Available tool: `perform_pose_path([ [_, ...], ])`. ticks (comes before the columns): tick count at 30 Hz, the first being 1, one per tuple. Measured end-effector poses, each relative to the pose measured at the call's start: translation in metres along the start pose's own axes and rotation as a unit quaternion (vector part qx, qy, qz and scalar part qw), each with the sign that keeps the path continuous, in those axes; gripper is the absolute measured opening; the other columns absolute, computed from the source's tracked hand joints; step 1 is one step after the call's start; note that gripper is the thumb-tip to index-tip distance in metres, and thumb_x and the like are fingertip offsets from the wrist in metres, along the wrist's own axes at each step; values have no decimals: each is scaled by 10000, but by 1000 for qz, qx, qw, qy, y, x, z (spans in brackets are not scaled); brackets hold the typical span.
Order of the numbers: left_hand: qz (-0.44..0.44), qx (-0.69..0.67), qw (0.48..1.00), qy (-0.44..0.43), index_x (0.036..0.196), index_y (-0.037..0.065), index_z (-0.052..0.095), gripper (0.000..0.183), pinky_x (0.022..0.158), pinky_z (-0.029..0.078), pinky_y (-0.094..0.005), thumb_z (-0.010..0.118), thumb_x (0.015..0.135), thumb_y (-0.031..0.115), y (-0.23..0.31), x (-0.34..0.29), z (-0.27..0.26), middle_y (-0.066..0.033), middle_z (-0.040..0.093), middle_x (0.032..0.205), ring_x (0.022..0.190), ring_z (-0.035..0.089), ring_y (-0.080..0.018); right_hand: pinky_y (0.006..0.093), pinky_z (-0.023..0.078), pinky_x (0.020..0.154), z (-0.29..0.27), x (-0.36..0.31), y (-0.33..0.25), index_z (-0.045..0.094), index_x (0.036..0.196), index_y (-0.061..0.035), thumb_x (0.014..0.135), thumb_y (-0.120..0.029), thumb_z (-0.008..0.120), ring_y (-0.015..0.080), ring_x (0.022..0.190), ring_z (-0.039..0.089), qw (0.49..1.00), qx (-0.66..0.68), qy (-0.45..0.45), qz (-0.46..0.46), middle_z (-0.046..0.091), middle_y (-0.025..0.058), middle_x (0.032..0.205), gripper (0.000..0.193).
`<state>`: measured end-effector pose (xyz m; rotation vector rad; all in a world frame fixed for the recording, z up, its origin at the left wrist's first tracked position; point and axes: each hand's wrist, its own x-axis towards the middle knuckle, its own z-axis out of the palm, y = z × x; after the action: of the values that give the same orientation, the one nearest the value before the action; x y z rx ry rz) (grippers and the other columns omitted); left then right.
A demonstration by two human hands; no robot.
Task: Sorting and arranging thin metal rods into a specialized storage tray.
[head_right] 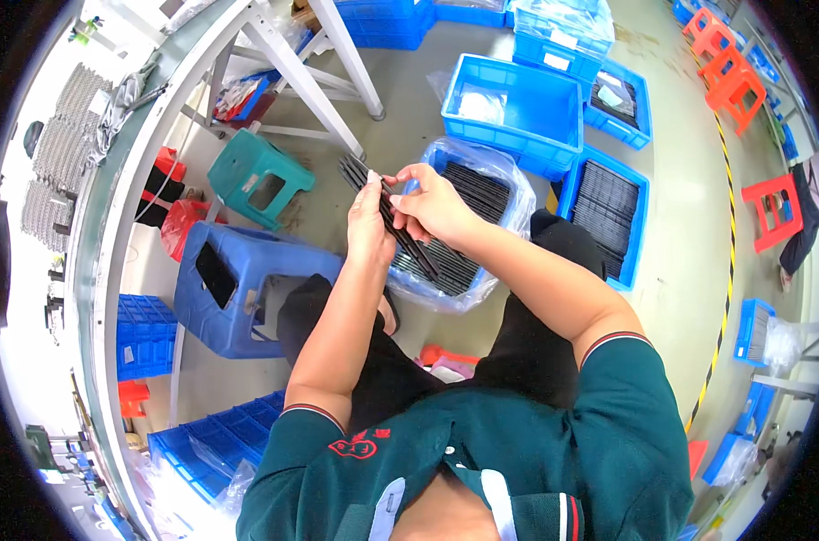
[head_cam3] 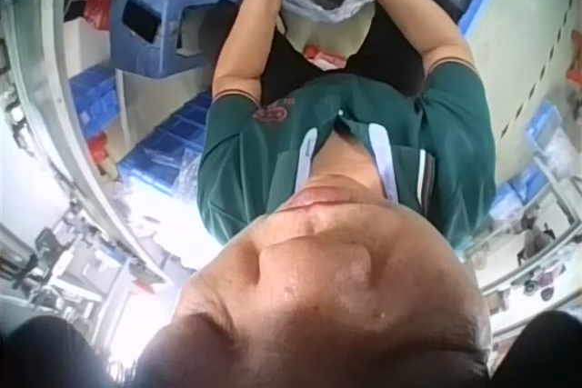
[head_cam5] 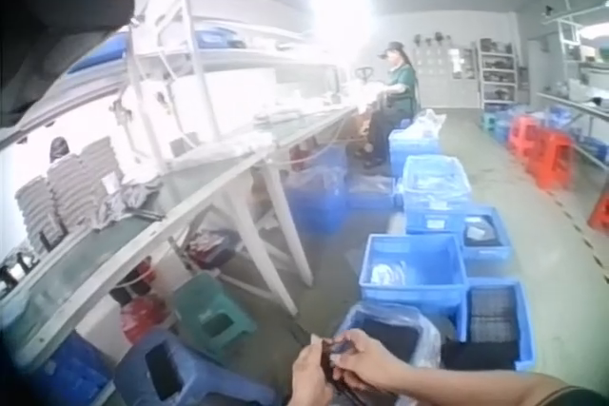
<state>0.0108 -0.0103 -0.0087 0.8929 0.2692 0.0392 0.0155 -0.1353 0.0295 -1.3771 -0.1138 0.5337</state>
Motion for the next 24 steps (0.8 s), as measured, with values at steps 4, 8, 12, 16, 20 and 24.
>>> perform_pose_path([
  [4,-27,3,999,-35,759,58,511,334,302,347,-294,470,949,330,1,-11,15,-28,466,507,333,425,-163,260,434,386,1,11,2,280,1331,17,884,-94,537,151,464,534,1000,7,10,-13,594,115,680,527],
  [8,-3,-25,999,26,762,74,525,301,436,407,-281,502,933,321,1,5,-10,-25,489,587,509,488,-139,253,451,440,-2,8,-20,452,1224,10,921,-324,512,133,509,559,990,-103,-79,49,603,83,696,455],
  [12,-99,28,994,20,776,88,530,295,465,394,-274,535,916,347,8,-5,4,2,482,677,546,437,-115,191,316,399,-29,33,0,577,931,-39,884,-375,578,56,479,445,998,6,-43,47,509,-2,612,338],
  [16,-164,9,983,-79,781,73,535,325,479,410,-277,544,909,371,8,-16,4,-13,494,677,547,451,-118,189,244,370,-16,38,0,545,772,-67,873,-279,610,51,410,347,997,69,-11,41,444,-22,543,244],
  [20,-230,-2,961,-153,767,68,535,312,488,408,-290,585,890,351,8,-20,0,-22,506,676,546,453,-129,245,197,358,-58,72,5,539,724,-80,839,-304,621,82,385,299,978,145,146,17,387,-34,527,265],
  [24,-304,-24,928,-214,772,67,535,304,509,401,-295,590,887,344,8,-25,0,-34,516,720,582,454,-134,258,223,352,-134,91,-17,487,645,-112,844,-282,592,87,368,312,918,166,357,-58,358,-34,482,283],
])
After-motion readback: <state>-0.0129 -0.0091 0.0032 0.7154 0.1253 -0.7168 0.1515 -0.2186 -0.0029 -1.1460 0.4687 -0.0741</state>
